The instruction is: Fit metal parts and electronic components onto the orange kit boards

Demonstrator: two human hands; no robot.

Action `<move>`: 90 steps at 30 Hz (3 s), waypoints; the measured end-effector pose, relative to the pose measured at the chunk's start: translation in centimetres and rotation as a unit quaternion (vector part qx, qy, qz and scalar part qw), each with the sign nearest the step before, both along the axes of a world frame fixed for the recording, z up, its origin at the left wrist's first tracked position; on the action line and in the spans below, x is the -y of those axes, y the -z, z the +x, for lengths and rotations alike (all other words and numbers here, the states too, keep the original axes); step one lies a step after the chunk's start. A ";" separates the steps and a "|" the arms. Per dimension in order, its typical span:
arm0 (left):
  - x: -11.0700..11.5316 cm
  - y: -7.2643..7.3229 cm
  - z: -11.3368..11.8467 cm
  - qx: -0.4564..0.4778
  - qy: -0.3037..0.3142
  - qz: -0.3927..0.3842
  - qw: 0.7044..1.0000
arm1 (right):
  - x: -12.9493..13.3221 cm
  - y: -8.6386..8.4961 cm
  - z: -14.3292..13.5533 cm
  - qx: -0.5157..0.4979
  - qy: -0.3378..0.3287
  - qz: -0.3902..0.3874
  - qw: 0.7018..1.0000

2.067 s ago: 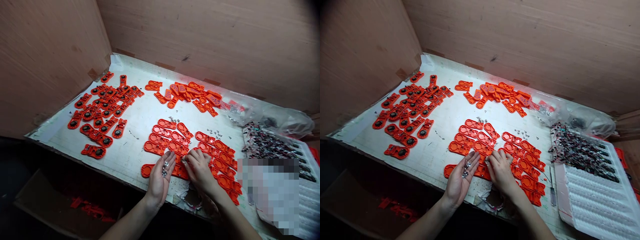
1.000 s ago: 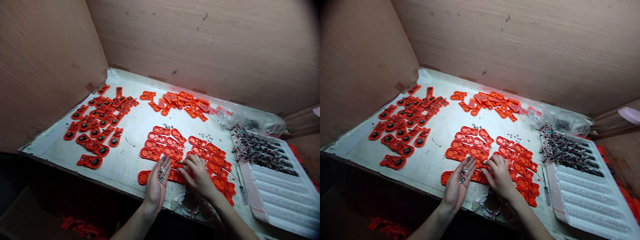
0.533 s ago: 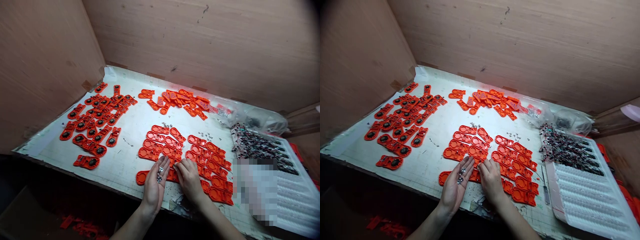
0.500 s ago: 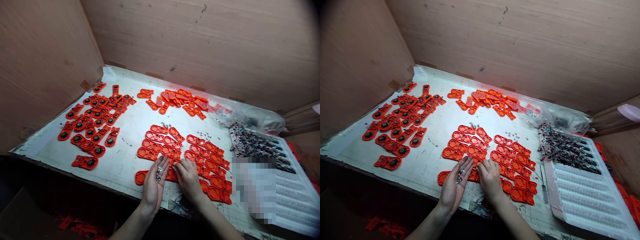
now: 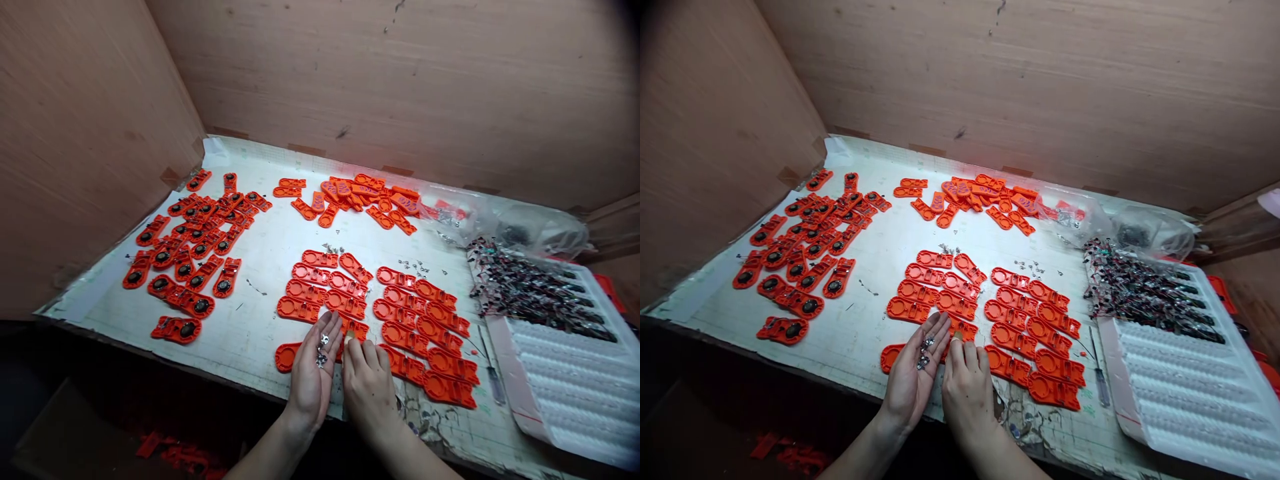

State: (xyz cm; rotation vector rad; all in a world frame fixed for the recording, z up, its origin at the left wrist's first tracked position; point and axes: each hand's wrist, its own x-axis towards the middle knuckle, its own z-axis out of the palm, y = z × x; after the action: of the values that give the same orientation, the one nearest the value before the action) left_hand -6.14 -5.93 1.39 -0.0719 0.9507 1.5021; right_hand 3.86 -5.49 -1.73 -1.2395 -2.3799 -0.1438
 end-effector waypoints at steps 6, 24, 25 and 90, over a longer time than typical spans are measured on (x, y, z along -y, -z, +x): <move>0.1 -1.7 -0.5 0.029 0.034 0.029 0.999 | -3.0 -2.8 2.4 -0.187 -0.041 -0.183 0.964; -1.6 -3.1 -1.3 0.150 0.168 -0.009 0.974 | -6.1 -4.1 3.2 -0.191 -0.173 -0.208 0.943; -1.7 -3.0 -1.4 0.157 0.171 -0.005 0.973 | -6.2 -4.1 3.3 -0.186 -0.178 -0.214 0.942; -5.0 0.3 -1.8 -0.013 0.049 0.045 0.998 | -7.6 -1.0 3.1 -0.194 -0.027 -0.214 0.957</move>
State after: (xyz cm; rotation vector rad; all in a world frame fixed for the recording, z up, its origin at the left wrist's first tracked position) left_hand -7.97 -0.91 1.07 0.0590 0.8925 1.4559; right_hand 6.94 2.14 -0.68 -1.2421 -2.1509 0.6074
